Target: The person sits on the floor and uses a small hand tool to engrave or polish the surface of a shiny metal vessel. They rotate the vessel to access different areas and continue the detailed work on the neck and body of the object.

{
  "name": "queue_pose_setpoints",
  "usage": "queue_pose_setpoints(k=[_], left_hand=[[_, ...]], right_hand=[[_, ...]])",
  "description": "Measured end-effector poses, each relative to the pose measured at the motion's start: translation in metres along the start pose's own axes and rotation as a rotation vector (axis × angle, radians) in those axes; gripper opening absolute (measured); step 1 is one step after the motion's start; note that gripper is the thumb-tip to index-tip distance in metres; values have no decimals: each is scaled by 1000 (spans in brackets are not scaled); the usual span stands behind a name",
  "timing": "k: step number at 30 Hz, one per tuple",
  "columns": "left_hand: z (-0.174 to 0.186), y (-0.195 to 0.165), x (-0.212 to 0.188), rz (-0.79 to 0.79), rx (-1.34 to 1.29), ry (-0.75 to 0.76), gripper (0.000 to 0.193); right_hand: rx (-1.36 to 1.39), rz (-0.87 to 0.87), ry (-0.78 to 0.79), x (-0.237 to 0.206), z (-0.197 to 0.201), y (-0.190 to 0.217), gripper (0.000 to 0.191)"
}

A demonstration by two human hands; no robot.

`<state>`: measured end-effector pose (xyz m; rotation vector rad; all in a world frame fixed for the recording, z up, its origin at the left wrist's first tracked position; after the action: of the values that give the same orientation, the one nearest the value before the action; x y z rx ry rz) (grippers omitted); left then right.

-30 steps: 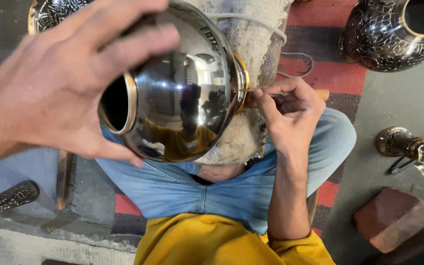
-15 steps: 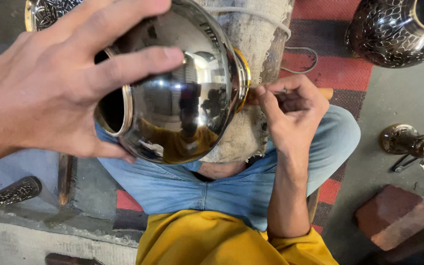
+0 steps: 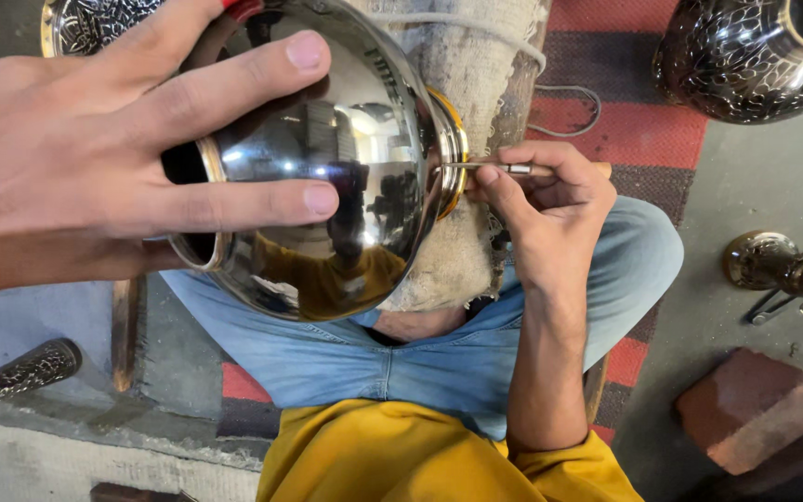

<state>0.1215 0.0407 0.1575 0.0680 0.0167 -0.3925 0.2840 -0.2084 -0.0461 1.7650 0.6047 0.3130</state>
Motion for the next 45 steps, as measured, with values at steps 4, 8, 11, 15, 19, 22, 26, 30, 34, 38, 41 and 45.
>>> queue_pose_setpoints(k=[4,8,11,15,19,22,26,30,34,38,41,45], left_hand=[[0,0,2,-21,-27,-33,121],[4,2,5,-22,-74,-29,123],[7,4,5,-40,-94,-48,122],[6,4,7,-13,-126,-91,115],[5,-8,4,234,-284,-128,121],[6,-16,1,360,-337,-107,129],[3,-6,1,228,-246,-59,127],[1,8,5,-102,-105,-109,112],[4,1,6,29,-164,-145,110],[7,-19,4,357,-308,-141,124],[7,-25,1,450,-366,-120,134],[2,-10,0,202,-254,-88,123]], right_hand=[[10,21,30,1,-1,1,12],[-12,53,42,1,-1,1,11],[-17,61,49,3,-1,0,12],[-10,34,61,3,1,2,11],[-2,31,87,5,1,3,11],[7,41,117,6,1,5,11],[7,20,104,7,0,5,11],[40,25,80,8,-3,4,11],[-10,5,86,8,-1,4,11],[-13,27,124,7,2,5,10],[-5,20,121,8,2,5,11],[6,27,98,8,-1,4,11]])
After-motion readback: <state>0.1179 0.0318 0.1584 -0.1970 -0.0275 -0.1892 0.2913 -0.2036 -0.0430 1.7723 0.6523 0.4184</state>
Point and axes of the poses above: each hand's wrist, its own x-axis towards the middle knuckle, its own z-axis out of the back of the hand, y = z × x, the point moved 1 cm from there along x, towards the middle knuckle, and after that the axes turned 6 degrees about -y, right-handed, at the moved point
